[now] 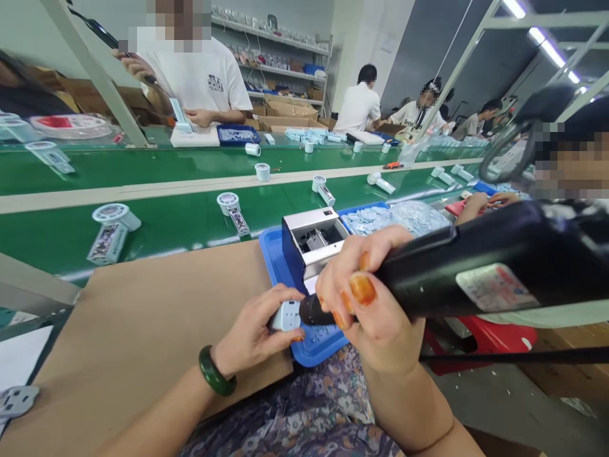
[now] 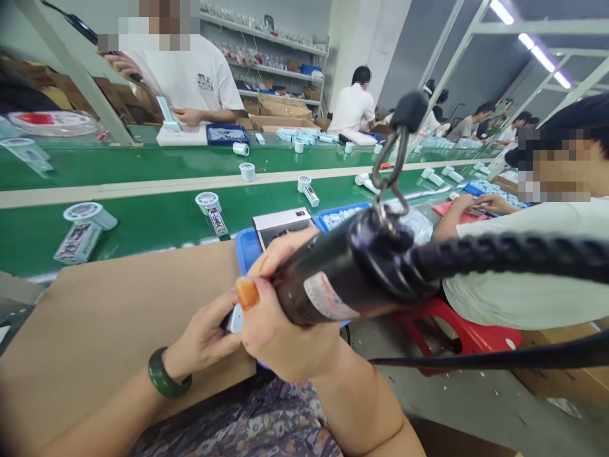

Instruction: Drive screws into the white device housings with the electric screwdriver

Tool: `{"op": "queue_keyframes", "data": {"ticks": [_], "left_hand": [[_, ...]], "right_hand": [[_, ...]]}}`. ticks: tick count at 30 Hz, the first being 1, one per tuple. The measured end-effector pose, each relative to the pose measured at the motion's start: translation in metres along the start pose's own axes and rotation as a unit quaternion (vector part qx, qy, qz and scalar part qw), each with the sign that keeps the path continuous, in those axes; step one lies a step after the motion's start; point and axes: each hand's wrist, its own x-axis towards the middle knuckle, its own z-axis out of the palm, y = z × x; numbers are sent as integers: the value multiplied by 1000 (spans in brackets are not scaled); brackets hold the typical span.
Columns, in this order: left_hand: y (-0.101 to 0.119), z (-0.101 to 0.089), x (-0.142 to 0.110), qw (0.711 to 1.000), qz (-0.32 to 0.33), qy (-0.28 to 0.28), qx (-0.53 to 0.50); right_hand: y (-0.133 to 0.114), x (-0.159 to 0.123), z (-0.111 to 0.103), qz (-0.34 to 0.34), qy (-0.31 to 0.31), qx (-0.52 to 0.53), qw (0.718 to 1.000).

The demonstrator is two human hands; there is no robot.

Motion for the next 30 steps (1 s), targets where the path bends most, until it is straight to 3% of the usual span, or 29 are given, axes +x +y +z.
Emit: {"op": "queue_keyframes", "data": {"ticks": [4, 10, 13, 17, 20, 30], "left_hand": [[1, 4, -3, 999, 43, 21, 18], [-5, 8, -5, 999, 26, -21, 15], [-17, 1, -10, 999, -37, 13, 2], [-28, -10, -14, 992, -90, 67, -54], [-29, -14, -14, 990, -100, 70, -75], [-19, -8, -21, 986, -121, 94, -68]], "right_hand": [[9, -2, -3, -16, -26, 116, 993], [13, 0, -10, -16, -21, 112, 993], [12, 8, -30, -35, 30, 107, 993], [19, 16, -65, -90, 131, 24, 987], [31, 18, -78, -99, 134, -14, 986], [49, 13, -70, -74, 86, -36, 993]]}}
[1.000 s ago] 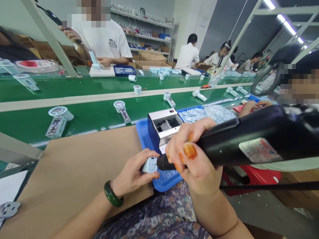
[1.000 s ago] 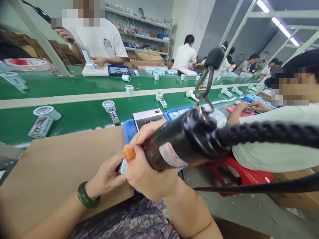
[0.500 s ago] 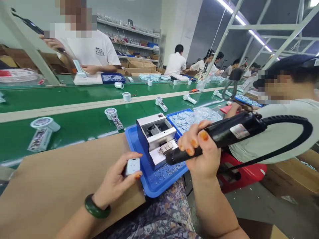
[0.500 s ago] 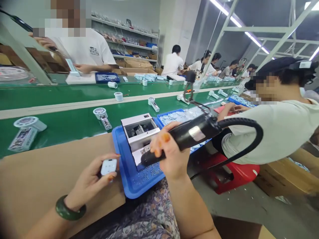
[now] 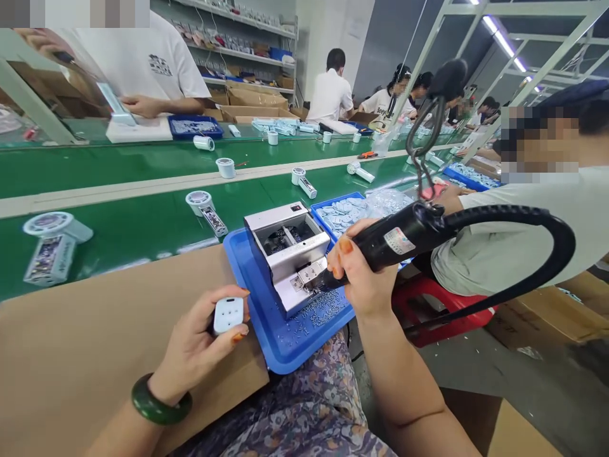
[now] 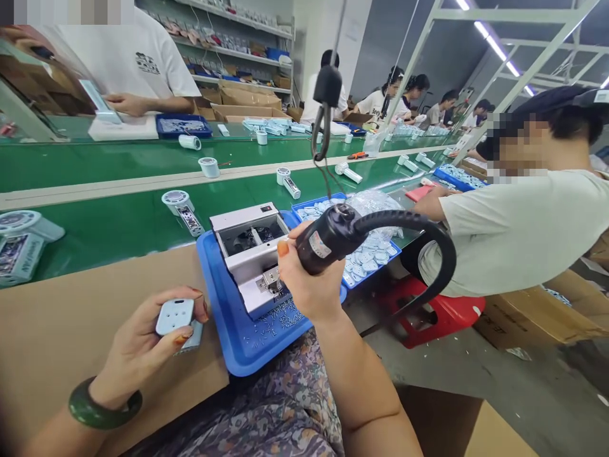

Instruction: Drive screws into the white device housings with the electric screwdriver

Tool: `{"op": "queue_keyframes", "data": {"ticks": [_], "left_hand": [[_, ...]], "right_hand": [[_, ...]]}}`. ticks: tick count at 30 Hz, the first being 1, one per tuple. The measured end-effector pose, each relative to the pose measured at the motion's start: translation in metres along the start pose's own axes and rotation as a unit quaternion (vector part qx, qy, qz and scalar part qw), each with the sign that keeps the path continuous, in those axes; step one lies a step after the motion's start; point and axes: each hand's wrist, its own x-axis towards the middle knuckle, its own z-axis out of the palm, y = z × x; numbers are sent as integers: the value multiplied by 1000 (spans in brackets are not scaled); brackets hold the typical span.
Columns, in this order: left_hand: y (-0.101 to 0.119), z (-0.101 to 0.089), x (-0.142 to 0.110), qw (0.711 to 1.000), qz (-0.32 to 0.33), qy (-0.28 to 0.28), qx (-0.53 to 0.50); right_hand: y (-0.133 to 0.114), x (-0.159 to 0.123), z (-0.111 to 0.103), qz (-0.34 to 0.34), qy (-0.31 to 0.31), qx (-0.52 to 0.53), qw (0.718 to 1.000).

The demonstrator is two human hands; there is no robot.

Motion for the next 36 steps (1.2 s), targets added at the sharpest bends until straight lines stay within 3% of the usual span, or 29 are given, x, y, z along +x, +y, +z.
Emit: {"op": "queue_keyframes", "data": {"ticks": [7, 12, 16, 20, 27, 36], "left_hand": [[-3, -6, 9, 997, 66, -27, 10], [-9, -1, 7, 998, 42, -39, 34], [-9, 5, 5, 995, 73, -46, 54], [3, 8, 10, 989, 124, -60, 59], [15, 13, 14, 983, 155, -81, 60], [14, 15, 13, 978, 186, -81, 57]], "right_hand": [[-3, -2, 12, 37, 25, -47, 998], [-11, -2, 5, 117, 7, -40, 992], [-30, -1, 1, 52, 48, 21, 997], [-52, -3, 18, 45, 52, 90, 994], [-61, -12, 51, 57, -43, 184, 980], [-60, -16, 57, 48, -85, 147, 984]]}}
